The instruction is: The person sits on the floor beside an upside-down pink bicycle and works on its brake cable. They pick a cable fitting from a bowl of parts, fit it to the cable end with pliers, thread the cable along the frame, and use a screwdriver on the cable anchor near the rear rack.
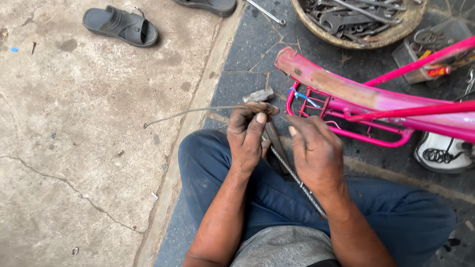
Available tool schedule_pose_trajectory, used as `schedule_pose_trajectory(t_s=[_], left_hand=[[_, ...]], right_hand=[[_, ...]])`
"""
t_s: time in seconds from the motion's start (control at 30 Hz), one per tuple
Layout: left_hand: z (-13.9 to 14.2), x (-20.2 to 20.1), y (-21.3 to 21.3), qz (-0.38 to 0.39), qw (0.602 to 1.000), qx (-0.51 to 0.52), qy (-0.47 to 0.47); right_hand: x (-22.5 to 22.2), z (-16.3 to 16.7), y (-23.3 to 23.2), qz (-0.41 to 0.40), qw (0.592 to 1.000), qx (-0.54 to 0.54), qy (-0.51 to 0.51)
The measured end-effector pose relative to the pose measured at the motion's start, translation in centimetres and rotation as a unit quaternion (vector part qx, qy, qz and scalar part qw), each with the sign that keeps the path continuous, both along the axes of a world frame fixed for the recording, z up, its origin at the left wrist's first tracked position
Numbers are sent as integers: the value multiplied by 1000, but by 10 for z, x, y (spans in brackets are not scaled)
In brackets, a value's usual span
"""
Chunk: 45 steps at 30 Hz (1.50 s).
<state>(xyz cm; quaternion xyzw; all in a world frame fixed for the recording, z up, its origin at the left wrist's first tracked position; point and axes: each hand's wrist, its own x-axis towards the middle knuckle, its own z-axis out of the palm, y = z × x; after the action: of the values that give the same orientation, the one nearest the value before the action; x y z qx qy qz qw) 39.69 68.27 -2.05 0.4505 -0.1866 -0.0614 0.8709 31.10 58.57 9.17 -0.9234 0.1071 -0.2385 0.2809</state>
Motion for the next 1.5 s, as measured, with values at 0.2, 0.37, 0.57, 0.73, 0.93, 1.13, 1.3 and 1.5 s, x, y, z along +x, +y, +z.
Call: schedule_pose_trajectory(t_s=[0.2,0.37,0.57,0.73,0.93,1.13,1.3,1.5], left_hand=[[-1,-6,-5,-6,1000,-18,-1],[-3,-10,-6,-5,1000,8,-4],[-4,-9,-10,-12,999,12,-44],[-1,-10,-19,5,993,40,-114],[3,-14,-8,-17,1000,7,-25],[-1,-25,-15,29,991,130,-34],[3,-25,-14,11,996,74,53],[22,-19,-8,16,985,173,-4]], right_hand=[[-6,-9,2,-15,1000,19,-13],[-4,-17,4,-27,999,44,5],[1,-31,-9,1,811,580,73],[8,-46,-12,2,672,740,-15],[11,-30,-28,82,901,426,0],[10,10,-53,62,985,41,158],[21,21,-57,97,982,-61,151],[17,15,-48,111,981,-127,93]])
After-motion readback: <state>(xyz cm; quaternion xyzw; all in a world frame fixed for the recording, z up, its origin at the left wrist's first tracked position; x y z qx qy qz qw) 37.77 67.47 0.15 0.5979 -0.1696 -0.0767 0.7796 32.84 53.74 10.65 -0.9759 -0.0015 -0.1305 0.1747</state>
